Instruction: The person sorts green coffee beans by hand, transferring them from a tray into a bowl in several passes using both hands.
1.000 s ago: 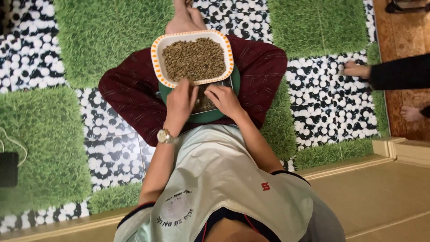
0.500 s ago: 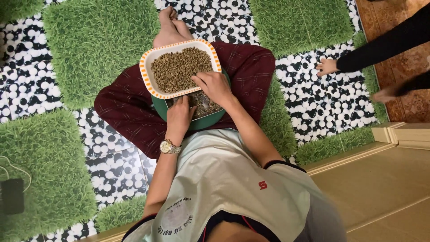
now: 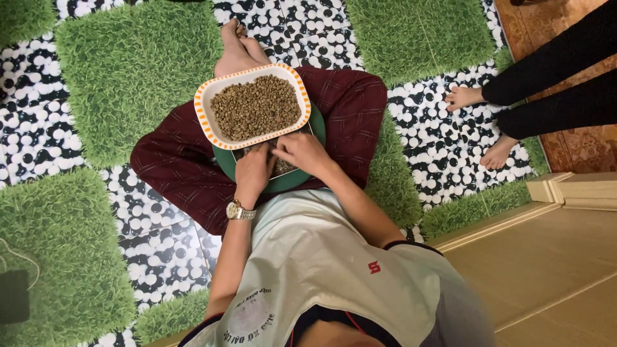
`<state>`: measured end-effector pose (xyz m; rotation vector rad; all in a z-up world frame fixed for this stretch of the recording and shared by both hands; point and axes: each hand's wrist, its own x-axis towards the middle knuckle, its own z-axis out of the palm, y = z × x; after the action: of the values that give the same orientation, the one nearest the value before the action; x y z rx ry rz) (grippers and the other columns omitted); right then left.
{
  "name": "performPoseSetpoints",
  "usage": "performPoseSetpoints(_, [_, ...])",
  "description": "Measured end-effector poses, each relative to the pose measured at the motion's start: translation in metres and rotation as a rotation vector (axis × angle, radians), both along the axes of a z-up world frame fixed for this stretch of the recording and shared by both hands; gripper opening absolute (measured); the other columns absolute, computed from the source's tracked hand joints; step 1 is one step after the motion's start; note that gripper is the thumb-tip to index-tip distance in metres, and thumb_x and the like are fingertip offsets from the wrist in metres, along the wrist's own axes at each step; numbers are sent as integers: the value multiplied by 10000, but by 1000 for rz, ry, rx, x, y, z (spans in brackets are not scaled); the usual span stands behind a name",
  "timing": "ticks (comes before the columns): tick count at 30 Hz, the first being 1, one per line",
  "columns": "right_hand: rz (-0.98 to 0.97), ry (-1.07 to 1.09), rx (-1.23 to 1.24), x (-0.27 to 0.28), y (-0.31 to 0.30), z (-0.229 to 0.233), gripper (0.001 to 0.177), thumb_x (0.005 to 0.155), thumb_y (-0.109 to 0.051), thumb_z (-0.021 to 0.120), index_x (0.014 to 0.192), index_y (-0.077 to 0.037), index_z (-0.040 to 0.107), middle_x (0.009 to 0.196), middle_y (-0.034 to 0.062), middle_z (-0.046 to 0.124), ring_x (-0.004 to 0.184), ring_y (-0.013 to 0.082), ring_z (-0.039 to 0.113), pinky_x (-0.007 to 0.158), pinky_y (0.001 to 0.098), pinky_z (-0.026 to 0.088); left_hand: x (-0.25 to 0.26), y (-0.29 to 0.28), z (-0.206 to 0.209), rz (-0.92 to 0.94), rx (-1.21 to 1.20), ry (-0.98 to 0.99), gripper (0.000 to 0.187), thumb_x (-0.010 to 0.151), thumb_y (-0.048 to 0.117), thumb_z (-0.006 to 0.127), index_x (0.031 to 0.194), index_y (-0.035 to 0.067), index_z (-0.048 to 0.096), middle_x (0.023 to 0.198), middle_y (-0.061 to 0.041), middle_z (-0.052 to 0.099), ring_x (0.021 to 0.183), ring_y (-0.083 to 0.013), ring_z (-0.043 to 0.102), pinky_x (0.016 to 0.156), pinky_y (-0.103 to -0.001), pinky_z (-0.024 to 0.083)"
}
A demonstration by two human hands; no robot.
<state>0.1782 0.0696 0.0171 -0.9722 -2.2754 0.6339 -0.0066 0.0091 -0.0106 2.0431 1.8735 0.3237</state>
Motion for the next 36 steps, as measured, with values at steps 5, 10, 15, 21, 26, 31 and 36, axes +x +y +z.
performPoseSetpoints(5, [62, -283, -229, 1, -1, -10, 206, 914, -197, 725, 1077, -90, 661, 822, 127, 722, 797, 338, 740, 668, 463, 596, 2, -1, 13, -17, -14, -40, 151, 983, 264, 674, 1049, 128, 664, 938, -102, 690, 800, -371, 741, 623, -480, 576])
performPoseSetpoints(10, [99, -356, -261, -1, 3, -17, 324, 939, -170, 695, 1222, -14, 671, 891, 146, 728, 801, 349, 735, 635, 464, 595, 3, -2, 16, -14, 14, -62, 133, 975, 264, 674, 1025, 143, 650, 937, -97, 675, 803, -380, 736, 624, -491, 569])
performPoseSetpoints(15, [94, -347, -208, 1, 1, -15, 128, 914, -182, 713, 1020, -112, 700, 850, 93, 696, 812, 364, 720, 665, 496, 589, 3, -6, 24, -6, 45, -97, 107, 965, 234, 675, 1005, 140, 644, 925, -118, 668, 815, -407, 728, 645, -494, 561])
performPoseSetpoints(21, [94, -313, -218, 2, -1, -6, 98, 885, -178, 736, 956, -132, 687, 788, 36, 666, 792, 303, 715, 663, 450, 580, 1, -6, 19, -1, 62, -117, 113, 969, 272, 671, 1003, 172, 630, 912, -88, 677, 846, -375, 732, 660, -479, 565])
performPoseSetpoints(26, [87, -280, -211, 3, -3, 1, 84, 886, -168, 738, 929, -125, 679, 750, 22, 643, 748, 315, 706, 646, 459, 570, 3, -8, 28, 1, 104, -163, 62, 979, 155, 678, 1013, 125, 636, 872, -103, 691, 780, -345, 733, 624, -440, 567])
performPoseSetpoints(31, [82, -283, -173, 3, -4, 2, 75, 909, -193, 715, 938, -132, 683, 724, 27, 611, 720, 317, 696, 622, 470, 561, 3, -10, 37, -14, 146, -181, 91, 944, 98, 697, 1010, 126, 641, 880, -101, 698, 783, -339, 736, 608, -439, 566])
performPoseSetpoints(36, [94, -247, -166, 3, -9, 17, 40, 944, -123, 677, 958, -93, 698, 706, 37, 601, 695, 329, 691, 612, 450, 554, 2, -12, 49, -22, 161, -203, 106, 928, 66, 701, 1005, 115, 646, 886, -103, 700, 795, -345, 736, 601, -440, 568])
